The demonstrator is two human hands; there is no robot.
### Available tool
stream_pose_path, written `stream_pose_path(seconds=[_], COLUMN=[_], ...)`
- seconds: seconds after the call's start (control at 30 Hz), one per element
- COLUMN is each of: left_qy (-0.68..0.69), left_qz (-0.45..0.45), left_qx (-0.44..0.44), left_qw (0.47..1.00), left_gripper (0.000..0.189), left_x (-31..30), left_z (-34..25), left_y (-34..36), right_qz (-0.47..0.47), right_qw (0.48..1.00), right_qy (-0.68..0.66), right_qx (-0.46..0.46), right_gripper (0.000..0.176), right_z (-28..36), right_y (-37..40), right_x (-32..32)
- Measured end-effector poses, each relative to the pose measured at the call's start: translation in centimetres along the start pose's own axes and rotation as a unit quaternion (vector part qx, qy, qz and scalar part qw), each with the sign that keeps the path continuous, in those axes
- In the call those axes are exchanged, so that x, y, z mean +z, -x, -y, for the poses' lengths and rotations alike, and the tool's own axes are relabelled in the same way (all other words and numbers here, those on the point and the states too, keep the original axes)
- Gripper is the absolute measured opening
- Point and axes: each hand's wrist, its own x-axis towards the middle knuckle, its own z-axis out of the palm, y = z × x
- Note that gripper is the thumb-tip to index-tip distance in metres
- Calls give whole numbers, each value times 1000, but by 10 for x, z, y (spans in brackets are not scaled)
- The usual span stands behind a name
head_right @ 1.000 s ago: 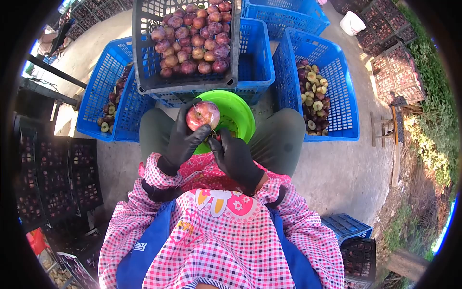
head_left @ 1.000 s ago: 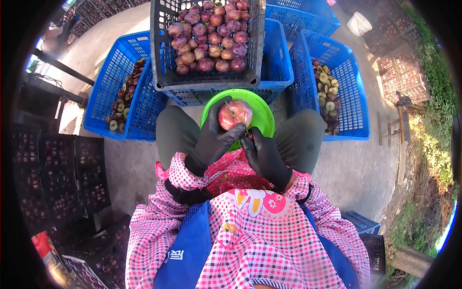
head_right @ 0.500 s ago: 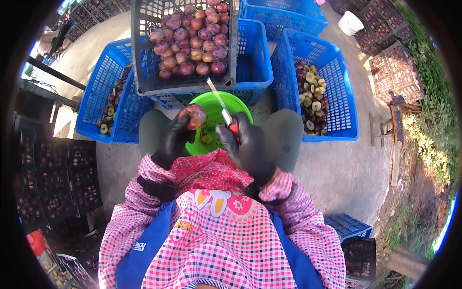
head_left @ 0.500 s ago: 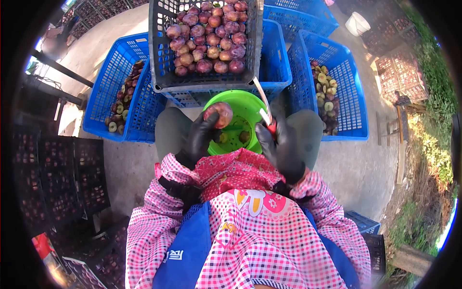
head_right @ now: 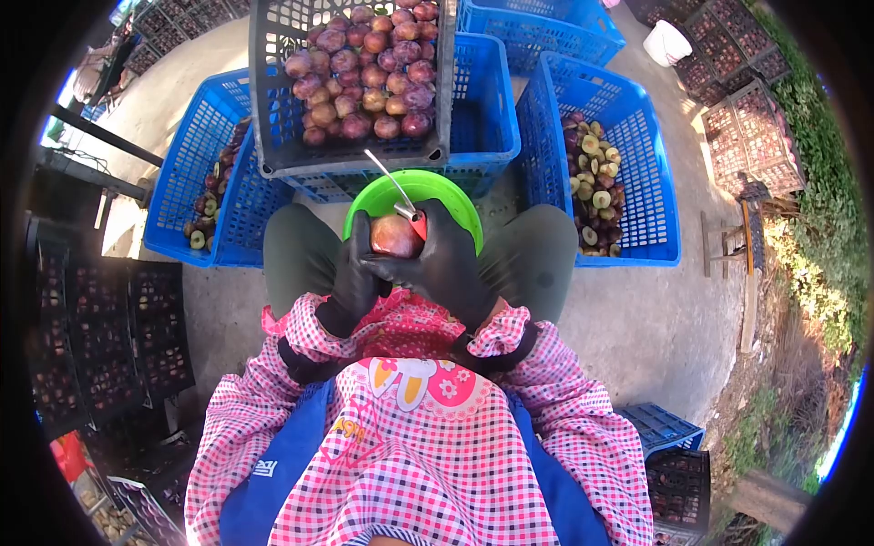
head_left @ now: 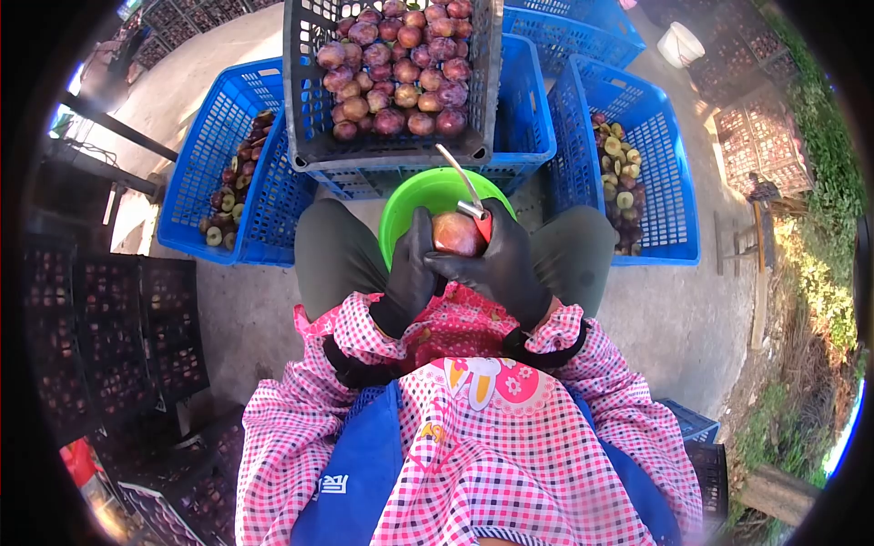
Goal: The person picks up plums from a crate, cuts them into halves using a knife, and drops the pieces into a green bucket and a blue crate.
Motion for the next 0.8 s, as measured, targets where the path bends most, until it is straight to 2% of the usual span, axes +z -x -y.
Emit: stream_pose_path(seconds=[0.07, 0.1, 0.17, 0.2, 0.23, 0.27, 0.3, 0.37, 0.4, 0.47, 0.53, 0.57, 0.6, 0.63, 0.67, 0.73, 0.77, 0.8], left_qy=[66, 67, 144, 144, 174, 201, 201, 137, 137, 52, -33, -75, -115, 36, 137, 101, 98, 147], left_qz=[30, 27, -58, -60, 81, 221, 220, 100, 100, 136, 181, 199, 212, 211, 198, 127, 131, 172], left_qx=[-174, -175, -259, -260, -263, -260, -262, -314, -315, -249, -168, -120, -73, -271, -313, -262, -265, -260], left_qw=[982, 982, 953, 953, 945, 918, 918, 934, 934, 957, 968, 970, 968, 938, 919, 951, 950, 939], left_gripper=[52, 52, 49, 49, 49, 50, 50, 48, 48, 50, 51, 52, 53, 58, 53, 57, 57, 58], left_x=[-33, -10, 31, 12, -23, -31, -33, -30, -28, -25, -20, -17, -16, -21, -31, -15, -20, -29], left_z=[24, 6, -23, -15, -2, -3, 1, 7, 10, 15, 17, 15, 11, -1, 0, -11, -9, -5], left_y=[-14, -6, 13, 11, 6, 5, 5, 5, 5, 5, -4, -8, -10, -11, -17, -14, -17, -19], right_qz=[39, 42, 65, 66, 82, 97, 97, 151, 151, 275, 276, 241, 188, 120, 123, 102, 98, 128], right_qw=[998, 998, 992, 992, 986, 977, 978, 961, 961, 911, 913, 964, 922, 921, 920, 805, 807, 785], right_qy=[47, 47, 98, 96, 117, 137, 136, 117, 116, 106, 111, -93, -291, -234, -237, -529, -528, -545], right_qx=[18, 21, -48, -46, -88, -130, -128, -202, -200, -287, -280, -58, 172, 289, 288, 248, 246, 264], right_gripper=[71, 71, 65, 65, 62, 60, 60, 54, 54, 46, 40, 39, 38, 36, 36, 36, 36, 37], right_z=[-1, 1, 9, 11, 13, 14, 16, 20, 25, 34, 14, 13, 13, 13, 5, -19, -23, -26], right_y=[1, 0, -3, -5, -7, -9, -12, -17, -16, -13, -14, -19, -23, -29, -26, -18, -16, -15], right_x=[-3, -6, -11, -13, -16, -18, -21, -26, -28, -30, -31, -28, -26, -36, -37, -38, -40, -43])
